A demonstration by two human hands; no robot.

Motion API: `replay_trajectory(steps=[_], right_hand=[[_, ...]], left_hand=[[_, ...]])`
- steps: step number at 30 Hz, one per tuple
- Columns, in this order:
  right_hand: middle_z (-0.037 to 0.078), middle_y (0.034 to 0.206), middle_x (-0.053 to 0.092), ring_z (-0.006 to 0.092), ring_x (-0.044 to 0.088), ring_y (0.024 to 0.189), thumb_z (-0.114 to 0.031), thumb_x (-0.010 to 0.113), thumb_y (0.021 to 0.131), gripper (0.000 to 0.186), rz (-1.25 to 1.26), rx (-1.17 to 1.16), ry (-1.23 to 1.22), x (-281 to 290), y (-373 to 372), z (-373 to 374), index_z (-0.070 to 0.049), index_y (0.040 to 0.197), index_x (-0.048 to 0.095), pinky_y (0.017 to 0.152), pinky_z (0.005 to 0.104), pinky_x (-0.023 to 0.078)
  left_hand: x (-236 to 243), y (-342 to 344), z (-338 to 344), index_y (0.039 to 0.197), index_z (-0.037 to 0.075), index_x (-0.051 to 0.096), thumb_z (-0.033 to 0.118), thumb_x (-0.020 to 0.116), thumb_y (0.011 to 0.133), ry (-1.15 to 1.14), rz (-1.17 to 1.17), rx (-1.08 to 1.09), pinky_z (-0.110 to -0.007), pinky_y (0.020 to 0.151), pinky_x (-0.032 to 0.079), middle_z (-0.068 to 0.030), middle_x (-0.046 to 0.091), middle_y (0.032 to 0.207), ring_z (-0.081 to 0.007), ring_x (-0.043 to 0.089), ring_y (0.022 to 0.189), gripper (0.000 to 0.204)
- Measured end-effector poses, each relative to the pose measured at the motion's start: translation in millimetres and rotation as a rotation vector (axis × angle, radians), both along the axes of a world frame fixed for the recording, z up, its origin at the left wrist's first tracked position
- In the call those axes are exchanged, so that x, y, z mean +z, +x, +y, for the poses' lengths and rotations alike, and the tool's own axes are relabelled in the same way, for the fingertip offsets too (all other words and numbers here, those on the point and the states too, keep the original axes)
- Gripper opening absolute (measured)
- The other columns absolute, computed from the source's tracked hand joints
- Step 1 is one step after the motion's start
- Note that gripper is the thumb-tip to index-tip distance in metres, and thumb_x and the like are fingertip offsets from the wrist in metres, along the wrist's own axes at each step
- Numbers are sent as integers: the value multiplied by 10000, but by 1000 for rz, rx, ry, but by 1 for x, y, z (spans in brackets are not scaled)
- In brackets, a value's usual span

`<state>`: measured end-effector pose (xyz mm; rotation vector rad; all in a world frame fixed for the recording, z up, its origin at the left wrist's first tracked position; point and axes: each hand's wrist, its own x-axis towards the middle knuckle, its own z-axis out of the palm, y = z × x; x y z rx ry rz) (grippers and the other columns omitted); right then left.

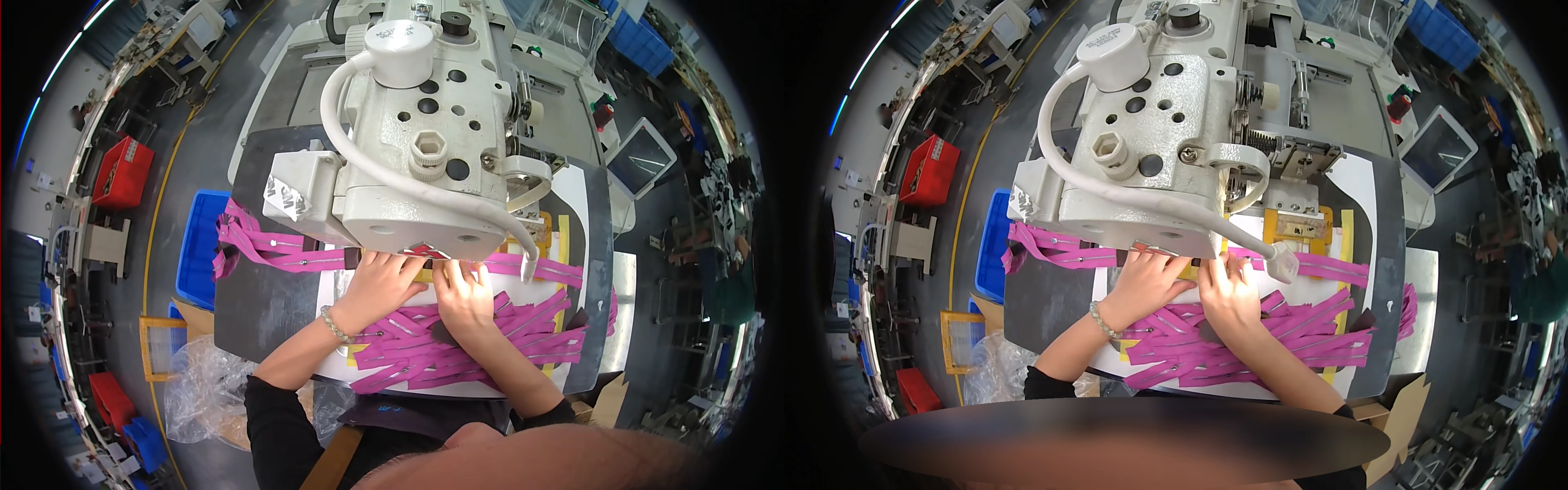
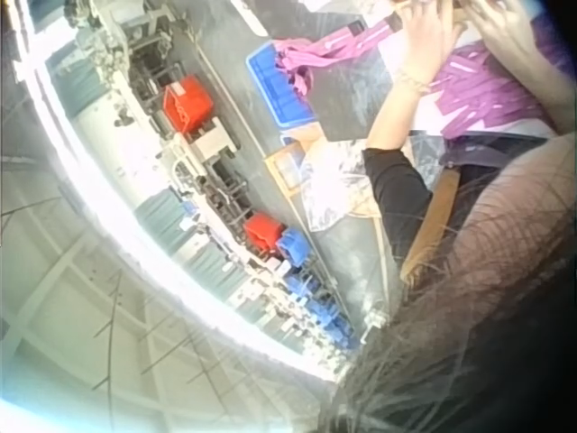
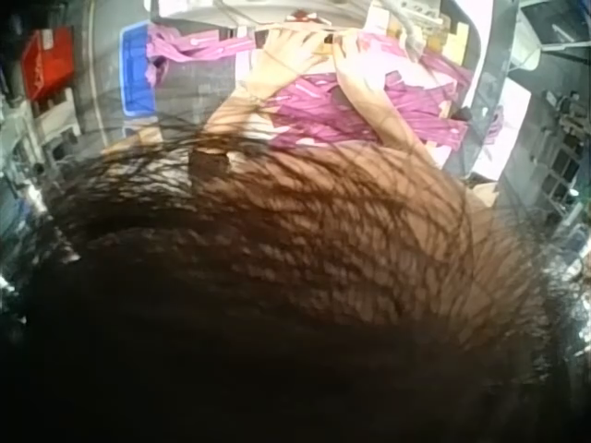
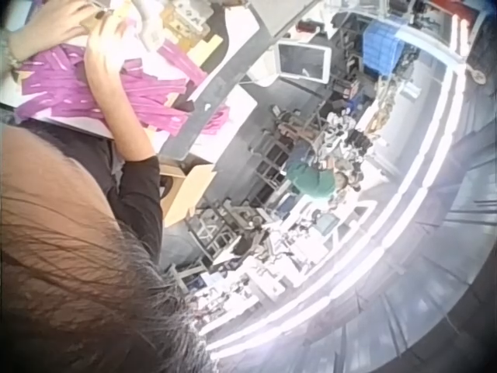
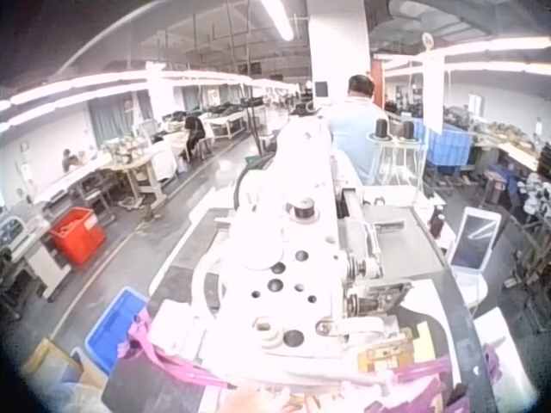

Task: Using a specialized sewing or bonding machine to attach small reinforcement tabs to purple zipper strips.

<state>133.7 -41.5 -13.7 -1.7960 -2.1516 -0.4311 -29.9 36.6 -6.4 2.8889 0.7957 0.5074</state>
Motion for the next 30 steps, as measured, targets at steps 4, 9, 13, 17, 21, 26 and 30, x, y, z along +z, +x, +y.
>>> replay_trajectory(steps=[4,9,13,17,21,26,30], right_hand=[[215,984,594,293,658,863,-114,592,705,251,43,17,8,-4,2,0,29,906,635,842,426,476],[226,988,594,303,661,859,-103,594,701,213,61,13,-18,-2,0,0,26,868,624,860,445,476],[232,1000,598,306,661,854,-102,594,708,233,22,20,-41,-1,0,0,32,896,629,850,442,478],[225,996,599,301,658,845,-113,593,720,251,26,30,-6,-3,1,2,30,923,632,838,427,475],[208,981,601,291,656,856,-124,585,741,250,11,16,17,0,0,-1,16,943,631,824,408,471],[185,954,590,278,650,859,-124,575,756,255,2,15,29,5,-3,1,9,967,629,818,395,465],[177,955,577,274,640,866,-129,563,770,269,-29,2,6,-2,2,0,7,993,626,815,392,460]], left_hand=[[2,11,-4,1161,95,590,358,691,785,37,16,35,-436,916,372,-86,591,1080,-247,566,1006,470],[-1,16,-3,1131,74,595,318,690,787,-24,65,62,-443,825,433,-98,634,940,-269,617,884,432],[-5,16,-3,1113,59,604,294,675,800,-71,35,57,-420,792,448,-106,643,935,-271,624,857,397],[-5,12,-5,1098,49,617,244,632,830,60,-15,-19,-376,853,423,-84,631,989,-237,598,935,333],[-5,9,-12,1099,52,623,206,602,843,45,-2,-6,-362,883,402,-65,612,1009,-214,569,983,300],[1,5,-10,1104,44,595,175,547,853,63,-20,4,-325,762,412,-54,590,972,-176,555,915,287],[2,2,-8,1144,52,593,179,539,849,127,40,-48,-323,771,407,-37,591,1063,-158,547,981,325]])
